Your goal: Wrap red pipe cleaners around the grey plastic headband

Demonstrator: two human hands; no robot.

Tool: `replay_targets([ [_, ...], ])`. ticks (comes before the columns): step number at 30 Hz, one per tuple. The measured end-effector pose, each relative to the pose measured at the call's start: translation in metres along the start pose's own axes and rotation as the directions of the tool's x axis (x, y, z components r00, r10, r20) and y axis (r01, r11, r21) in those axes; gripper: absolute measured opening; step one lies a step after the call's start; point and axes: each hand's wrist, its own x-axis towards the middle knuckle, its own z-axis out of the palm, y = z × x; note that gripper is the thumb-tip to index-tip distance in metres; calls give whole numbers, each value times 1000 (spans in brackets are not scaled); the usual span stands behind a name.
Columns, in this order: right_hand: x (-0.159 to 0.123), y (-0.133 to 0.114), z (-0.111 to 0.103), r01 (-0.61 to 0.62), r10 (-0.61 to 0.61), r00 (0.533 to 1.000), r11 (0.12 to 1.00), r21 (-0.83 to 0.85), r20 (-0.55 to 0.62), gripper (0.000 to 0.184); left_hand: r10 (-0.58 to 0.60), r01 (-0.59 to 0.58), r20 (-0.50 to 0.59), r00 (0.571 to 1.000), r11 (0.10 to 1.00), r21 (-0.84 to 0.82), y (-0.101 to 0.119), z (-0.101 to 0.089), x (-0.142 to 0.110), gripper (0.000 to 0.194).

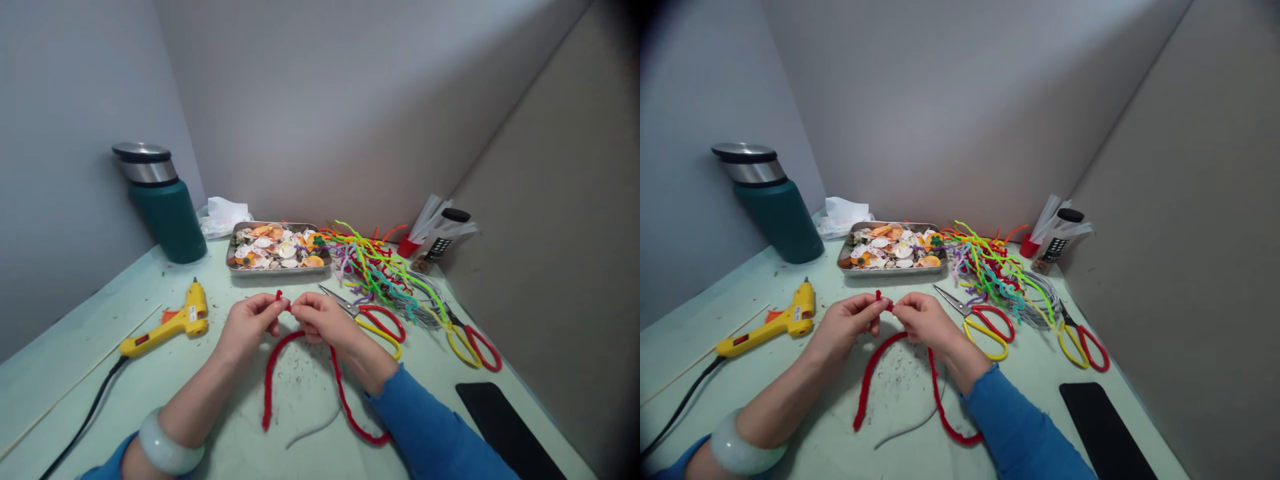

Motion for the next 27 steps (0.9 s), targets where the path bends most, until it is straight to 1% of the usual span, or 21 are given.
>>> replay_targets([
  [1, -1, 2, 1, 103, -109, 993, 983, -151, -34, 14, -30, 29, -5, 1000, 999, -32, -1, 0, 0, 25],
  [2, -2, 3, 1, 202, -229, 972, 928, -311, -50, 12, -57, 57, -6, 998, 996, -66, -2, -1, 1, 25],
  [3, -3, 5, 2, 281, -339, 940, 845, -455, -49, 11, -81, 80, -6, 997, 992, -99, -3, -1, 1, 26],
  [4, -3, 7, 3, 329, -421, 906, 758, -563, -38, 11, -105, 103, -6, 995, 986, -128, -3, -1, 1, 26],
  [5, -4, 8, 5, 346, -470, 882, 693, -632, -33, 10, -126, 124, -3, 992, 981, -152, -3, -1, 1, 26],
  [6, -3, 10, 6, 339, -492, 869, 661, -670, -46, 10, -144, 142, 3, 990, 975, -173, -4, -2, 2, 25],
  [7, -3, 11, 6, 317, -491, 868, 664, -677, -74, 10, -158, 158, 16, 987, 968, -195, -4, -2, 2, 25],
  [9, 0, 12, 7, 247, -421, 895, 744, -621, -149, 9, -177, 186, 59, 982, 955, -231, -4, -3, 2, 25],
  [11, 3, 12, 6, 156, -282, 939, 859, -488, -198, 8, -184, 200, 88, 979, 950, -240, -4, -4, 3, 25],
  [12, 4, 11, 5, 98, -187, 963, 914, -394, -194, 8, -187, 202, 88, 978, 951, -233, -4, -4, 3, 26],
  [14, 5, 8, 3, -32, 10, 993, 983, -182, -119, 8, -187, 198, 70, 980, 955, -223, -4, -4, 3, 27],
  [15, 5, 7, 3, -93, 88, 994, 992, -86, -64, 8, -181, 191, 61, 982, 954, -229, -4, -3, 4, 29],
  [16, 4, 6, 3, -139, 139, 990, 990, -13, -12, 8, -173, 182, 56, 983, 953, -242, -3, -3, 4, 30],
  [17, 3, 5, 3, -160, 159, 987, 987, 27, 29, 9, -163, 173, 58, 985, 950, -259, -3, -3, 4, 30],
  [18, 2, 6, 3, -160, 158, 986, 987, 32, 55, 11, -153, 164, 62, 986, 947, -275, -2, -3, 4, 29],
  [20, 2, 8, 4, -125, 128, 989, 991, -38, 75, 15, -137, 155, 81, 987, 945, -287, -2, -3, 4, 26],
  [22, 2, 11, 5, -46, 49, 999, 982, -182, 16, 18, -126, 148, 95, 987, 949, -279, -2, -3, 3, 25],
  [23, 3, 13, 5, 8, -19, 999, 964, -265, -39, 17, -122, 143, 92, 988, 952, -270, -2, -3, 3, 24],
  [24, 3, 14, 4, 68, -107, 990, 937, -343, -96, 16, -121, 139, 84, 989, 957, -256, -2, -3, 3, 24],
  [26, 4, 15, 4, 184, -287, 942, 874, -449, -174, 13, -121, 133, 66, 990, 966, -222, -2, -2, 3, 24],
  [27, 3, 14, 4, 232, -354, 917, 851, -472, -187, 11, -122, 132, 62, 991, 970, -203, -2, -1, 3, 25],
])
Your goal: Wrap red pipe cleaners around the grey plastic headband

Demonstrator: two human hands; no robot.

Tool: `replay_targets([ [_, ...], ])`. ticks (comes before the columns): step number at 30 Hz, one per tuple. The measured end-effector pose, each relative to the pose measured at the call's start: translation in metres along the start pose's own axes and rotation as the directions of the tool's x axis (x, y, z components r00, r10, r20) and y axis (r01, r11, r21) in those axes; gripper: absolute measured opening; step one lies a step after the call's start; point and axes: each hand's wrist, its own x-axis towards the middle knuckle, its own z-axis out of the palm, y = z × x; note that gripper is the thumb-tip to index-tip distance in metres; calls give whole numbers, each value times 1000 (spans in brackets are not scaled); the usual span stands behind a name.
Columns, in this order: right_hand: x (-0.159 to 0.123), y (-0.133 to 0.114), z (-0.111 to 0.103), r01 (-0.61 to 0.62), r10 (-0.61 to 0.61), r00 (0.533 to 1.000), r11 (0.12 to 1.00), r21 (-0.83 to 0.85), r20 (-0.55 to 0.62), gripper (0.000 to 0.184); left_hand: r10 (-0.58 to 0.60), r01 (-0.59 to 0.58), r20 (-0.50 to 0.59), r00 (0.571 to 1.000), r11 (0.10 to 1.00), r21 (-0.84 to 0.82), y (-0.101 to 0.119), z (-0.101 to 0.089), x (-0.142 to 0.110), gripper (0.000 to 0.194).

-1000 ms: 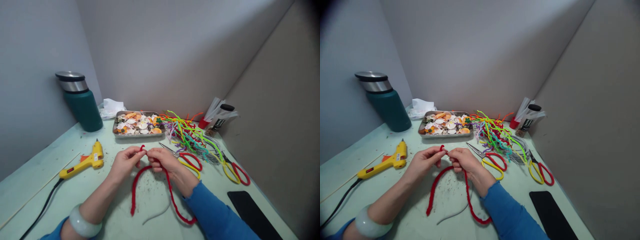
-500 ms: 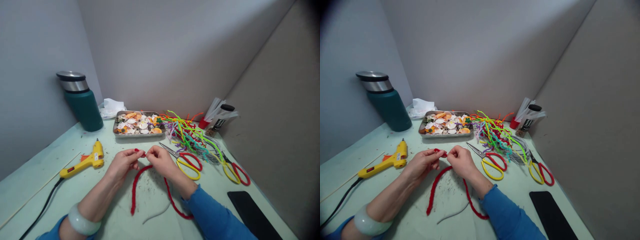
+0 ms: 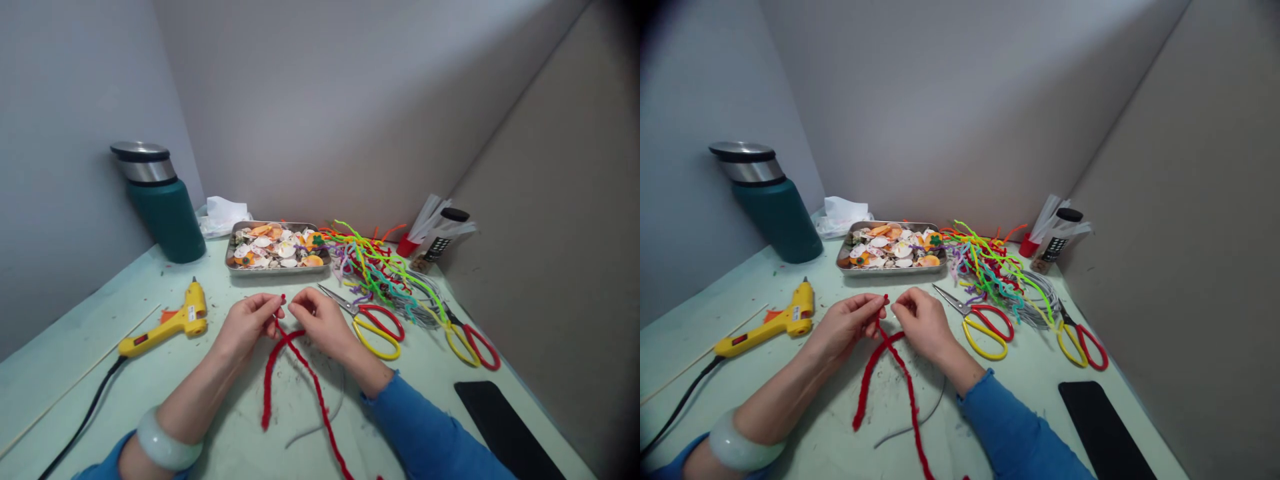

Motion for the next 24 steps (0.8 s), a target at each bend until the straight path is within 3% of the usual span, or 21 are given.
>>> replay_targets([
  [3, -2, -5, -3, 122, -123, 991, 992, -30, -57, 9, 4, -5, 14, 1000, 999, 50, -1, 2, -1, 25],
  [6, -4, -10, -5, 239, -249, 967, 957, -165, -43, 10, 17, -21, 44, 999, 997, 79, -2, 3, -3, 25],
  [13, -6, -6, -5, 350, -371, 926, 775, -527, 69, 16, 5, -13, 58, 998, 990, 138, -2, 6, -4, 26],
  [19, -4, -4, -5, 305, -332, 943, 834, -460, 23, 15, 15, -35, 113, 994, 983, 181, -3, 8, -4, 27],
  [24, 1, -5, -15, 275, -263, 962, 919, -284, 78, 16, 23, -61, 161, 987, 970, 234, -1, 7, -4, 29],
])
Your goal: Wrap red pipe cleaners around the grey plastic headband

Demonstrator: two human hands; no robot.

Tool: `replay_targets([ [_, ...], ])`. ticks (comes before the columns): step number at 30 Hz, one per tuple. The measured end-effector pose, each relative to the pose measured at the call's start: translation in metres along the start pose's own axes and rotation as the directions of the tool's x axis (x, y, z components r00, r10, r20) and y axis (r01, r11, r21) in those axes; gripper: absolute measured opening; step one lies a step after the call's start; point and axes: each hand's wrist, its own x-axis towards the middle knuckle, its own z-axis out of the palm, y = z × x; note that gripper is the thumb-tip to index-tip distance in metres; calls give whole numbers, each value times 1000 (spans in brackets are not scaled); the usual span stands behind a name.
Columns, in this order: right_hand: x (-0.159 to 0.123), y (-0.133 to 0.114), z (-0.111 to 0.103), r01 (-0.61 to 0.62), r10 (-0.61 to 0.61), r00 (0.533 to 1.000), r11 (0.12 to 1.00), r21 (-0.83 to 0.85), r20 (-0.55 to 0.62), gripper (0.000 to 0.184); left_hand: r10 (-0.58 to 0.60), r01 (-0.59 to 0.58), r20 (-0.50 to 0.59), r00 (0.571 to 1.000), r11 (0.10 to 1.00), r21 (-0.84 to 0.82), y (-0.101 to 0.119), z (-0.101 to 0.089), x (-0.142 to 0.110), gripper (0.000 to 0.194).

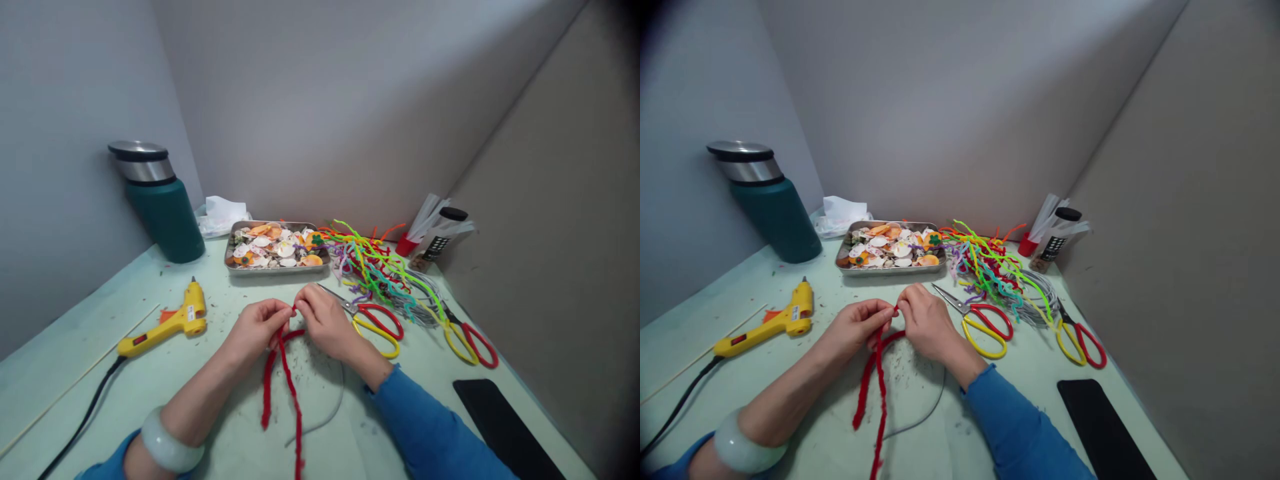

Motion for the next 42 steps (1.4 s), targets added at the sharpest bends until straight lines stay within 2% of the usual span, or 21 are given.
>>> replay_targets([
  [2, 2, 3, -2, -105, 88, 991, 977, 188, 100, 17, -2, 2, 26, 1000, 1000, 7, 1, 0, -1, 30],
  [5, 4, 8, -2, -298, 205, 946, 857, 421, 251, 18, -31, 33, 41, 999, 999, -37, 0, -1, -2, 30],
  [7, 4, 10, 0, -339, 237, 937, 800, 496, 257, 21, -57, 61, 36, 998, 992, -107, -1, -2, -2, 28],
  [9, 4, 10, 2, -329, 240, 943, 779, 534, 232, 22, -81, 86, 36, 996, 981, -176, -1, -3, -1, 26],
  [16, 4, 6, 6, -254, 199, 967, 760, 599, 158, 12, -109, 117, 49, 993, 966, -229, 1, -2, -3, 26],
  [22, 5, 11, 5, -270, 303, 952, 776, 570, 38, 12, -159, 208, 176, 972, 928, -310, 2, -1, -5, 23],
  [27, 7, 16, 5, -255, 355, 934, 749, 611, -45, 14, -177, 221, 189, 966, 942, -251, 1, -1, -5, 25],
  [30, 8, 16, 6, -280, 387, 922, 714, 641, -28, 15, -175, 214, 195, 965, 956, -203, 0, -2, -5, 24],
  [34, 8, 13, 6, -360, 433, 898, 622, 695, 78, 19, -171, 213, 165, 971, 935, -284, -3, -3, -4, 21],
  [38, 5, 8, 8, -409, 332, 909, 604, 684, 251, 26, -179, 221, 149, 972, 910, -350, -6, -4, -3, 16],
  [42, 3, 3, 9, -374, 300, 925, 616, 693, 232, 24, -172, 211, 158, 972, 938, -275, -4, -2, -4, 20],
])
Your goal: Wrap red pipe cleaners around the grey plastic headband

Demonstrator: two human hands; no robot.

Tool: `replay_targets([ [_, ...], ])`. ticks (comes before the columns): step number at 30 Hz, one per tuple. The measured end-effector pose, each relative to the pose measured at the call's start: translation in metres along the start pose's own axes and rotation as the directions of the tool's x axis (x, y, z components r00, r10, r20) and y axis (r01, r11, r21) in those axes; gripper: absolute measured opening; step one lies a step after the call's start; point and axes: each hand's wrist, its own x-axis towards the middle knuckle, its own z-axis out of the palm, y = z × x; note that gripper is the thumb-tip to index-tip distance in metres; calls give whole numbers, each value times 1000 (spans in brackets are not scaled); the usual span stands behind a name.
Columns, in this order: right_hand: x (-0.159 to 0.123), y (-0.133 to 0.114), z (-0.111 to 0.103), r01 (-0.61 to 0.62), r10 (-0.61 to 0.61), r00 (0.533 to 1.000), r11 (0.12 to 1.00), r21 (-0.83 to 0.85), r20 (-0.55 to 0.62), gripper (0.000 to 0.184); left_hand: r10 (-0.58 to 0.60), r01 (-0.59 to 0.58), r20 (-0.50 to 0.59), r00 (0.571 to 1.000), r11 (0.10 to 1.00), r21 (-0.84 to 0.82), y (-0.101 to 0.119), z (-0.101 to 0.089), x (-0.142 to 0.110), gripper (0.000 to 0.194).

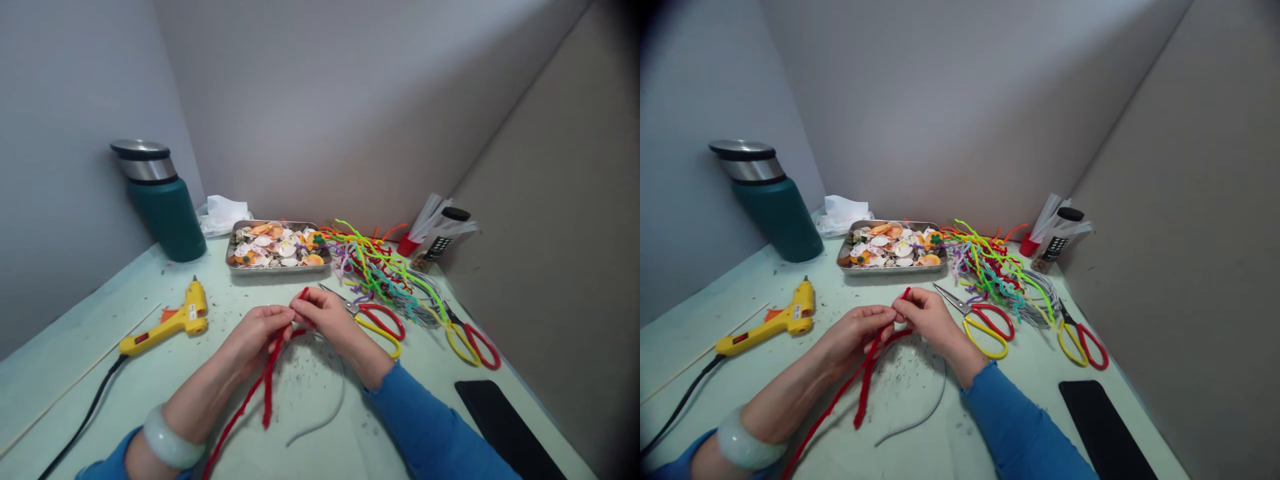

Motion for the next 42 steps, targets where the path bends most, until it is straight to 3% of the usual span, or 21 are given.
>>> replay_targets([
  [4, 1, 0, -1, -8, 10, 998, 999, 36, -65, 24, 4, -2, -14, 1000, 995, 99, 2, 3, -1, 25],
  [10, 5, 6, -5, -34, 41, 993, 997, 67, -114, 26, 30, -27, -21, 999, 993, 113, 2, 2, -1, 23],
  [17, 1, 1, -6, -19, 20, 1000, 999, -27, 23, 22, 14, -13, -54, 998, 1000, 26, 2, 3, 0, 24],
  [25, 2, 3, -6, -63, 62, 998, 997, -43, -14, 25, 47, -41, -71, 996, 995, 88, 4, 2, 0, 26],
  [29, 2, 3, -7, -119, 120, 993, 990, 80, 0, 25, 53, -45, -58, 997, 992, 121, 5, 4, -1, 27],
  [33, 2, 4, -8, -266, 237, 964, 899, 349, 124, 28, 68, -64, -19, 998, 988, 141, 6, 5, -1, 28],
  [35, 3, 5, -7, -278, 251, 961, 879, 387, 120, 29, 66, -60, -41, 997, 987, 146, 7, 5, -1, 28],
  [39, 4, 8, -5, -169, 178, 984, 965, 199, -30, 26, 43, -25, -115, 992, 987, 156, 8, 6, -1, 28],
  [42, 3, 8, -3, -112, 118, 992, 987, 113, -46, 22, 27, -7, -133, 991, 989, 146, 8, 7, -2, 32],
])
